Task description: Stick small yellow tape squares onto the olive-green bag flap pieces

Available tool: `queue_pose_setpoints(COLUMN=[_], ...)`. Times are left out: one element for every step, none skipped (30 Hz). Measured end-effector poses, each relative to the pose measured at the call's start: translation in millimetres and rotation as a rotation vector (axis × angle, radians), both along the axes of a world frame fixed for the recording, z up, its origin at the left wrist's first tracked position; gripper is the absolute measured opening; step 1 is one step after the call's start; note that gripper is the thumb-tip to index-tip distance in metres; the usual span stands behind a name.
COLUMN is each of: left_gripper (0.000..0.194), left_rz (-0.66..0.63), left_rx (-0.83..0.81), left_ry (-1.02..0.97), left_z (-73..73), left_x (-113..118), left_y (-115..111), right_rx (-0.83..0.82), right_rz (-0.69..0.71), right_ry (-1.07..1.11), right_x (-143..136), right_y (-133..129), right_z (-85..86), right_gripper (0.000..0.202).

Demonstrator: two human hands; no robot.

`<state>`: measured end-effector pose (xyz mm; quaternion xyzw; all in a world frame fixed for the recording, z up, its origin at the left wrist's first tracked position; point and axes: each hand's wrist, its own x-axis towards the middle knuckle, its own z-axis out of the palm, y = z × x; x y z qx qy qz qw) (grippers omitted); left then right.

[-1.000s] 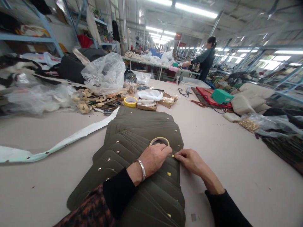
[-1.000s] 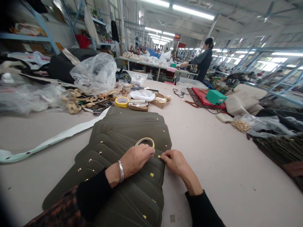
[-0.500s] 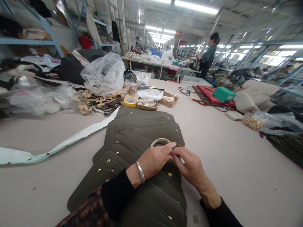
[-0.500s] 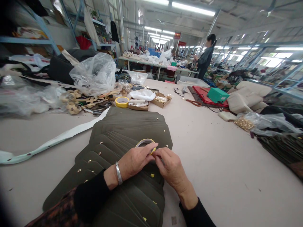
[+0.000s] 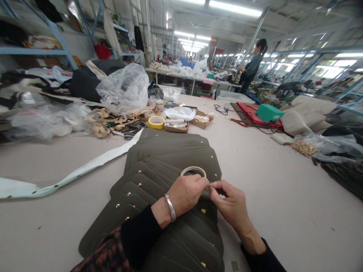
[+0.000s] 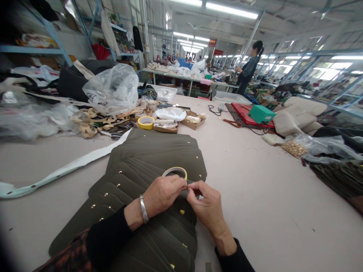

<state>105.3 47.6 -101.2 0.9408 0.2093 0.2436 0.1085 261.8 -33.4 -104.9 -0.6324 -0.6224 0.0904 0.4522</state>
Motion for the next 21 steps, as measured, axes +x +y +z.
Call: queue_pose_setpoints(left_gripper=[0.022, 0.024, 0.025, 0.026, 0.027, 0.027, 0.026, 0.026, 0.024, 0.023, 0.020, 0.018, 0.015, 0.012, 0.011, 0.010, 0.009, 0.009, 0.009, 0.009, 0.009], left_rz=[0.008, 0.016, 0.024, 0.027, 0.024, 0.016, 0.005, -0.003, -0.003, 0.011, 0.035, 0.064, 0.090, 0.107, 0.116, 0.117, 0.114, 0.110, 0.108, 0.109, 0.111], left_rx=[0.032, 0.060, 0.083, 0.100, 0.113, 0.121, 0.124, 0.123, 0.121, 0.119, 0.119, 0.120, 0.121, 0.120, 0.116, 0.111, 0.106, 0.100, 0.096, 0.092, 0.090], left_ry=[-0.003, -0.014, -0.029, -0.051, -0.074, -0.092, -0.101, -0.097, -0.079, -0.046, 0.002, 0.059, 0.122, 0.183, 0.233, 0.271, 0.294, 0.307, 0.311, 0.313, 0.316], left_z=[0.7, 1.6, 2.4, 3.1, 3.4, 3.4, 2.9, 2.0, 0.6, -1.1, -3.2, -5.3, -7.4, -9.2, -10.7, -11.7, -12.3, -12.4, -12.2, -11.7, -11.1], left_x=[0, 0, 0, 0, 0, 0, 0, 1, 1, 2, 4, 5, 6, 7, 8, 9, 9, 9, 9, 9, 9], left_y=[-1, -2, -4, -7, -9, -11, -13, -14, -14, -13, -11, -8, -5, -1, 2, 4, 5, 6, 5, 5, 4], right_rx=[-0.057, -0.109, -0.154, -0.188, -0.209, -0.220, -0.225, -0.233, -0.247, -0.275, -0.310, -0.344, -0.370, -0.388, -0.395, -0.393, -0.386, -0.374, -0.359, -0.344, -0.330], right_rz=[-0.016, -0.025, -0.025, -0.025, -0.033, -0.055, -0.088, -0.125, -0.159, -0.175, -0.172, -0.154, -0.131, -0.111, -0.099, -0.096, -0.099, -0.108, -0.117, -0.125, -0.131], right_ry=[0.108, 0.222, 0.333, 0.431, 0.514, 0.586, 0.646, 0.690, 0.718, 0.718, 0.686, 0.630, 0.555, 0.471, 0.382, 0.290, 0.200, 0.117, 0.045, -0.015, -0.063], right_x=[-2, -5, -6, -7, -5, -2, 3, 11, 20, 31, 41, 51, 59, 66, 70, 72, 72, 71, 68, 66, 63], right_y=[0, 1, 2, 4, 6, 9, 12, 15, 17, 19, 21, 22, 23, 24, 25, 25, 26, 27, 28, 28, 29], right_z=[-0.3, -0.8, -1.7, -3.1, -4.8, -7.0, -9.4, -11.9, -14.4, -16.8, -19.0, -21.1, -23.0, -24.7, -26.3, -27.5, -28.3, -28.8, -29.0, -28.9, -28.9], right_gripper=[0.011, 0.012, 0.013, 0.015, 0.016, 0.019, 0.022, 0.025, 0.029, 0.032, 0.034, 0.036, 0.037, 0.038, 0.039, 0.039, 0.039, 0.038, 0.037, 0.035, 0.034])
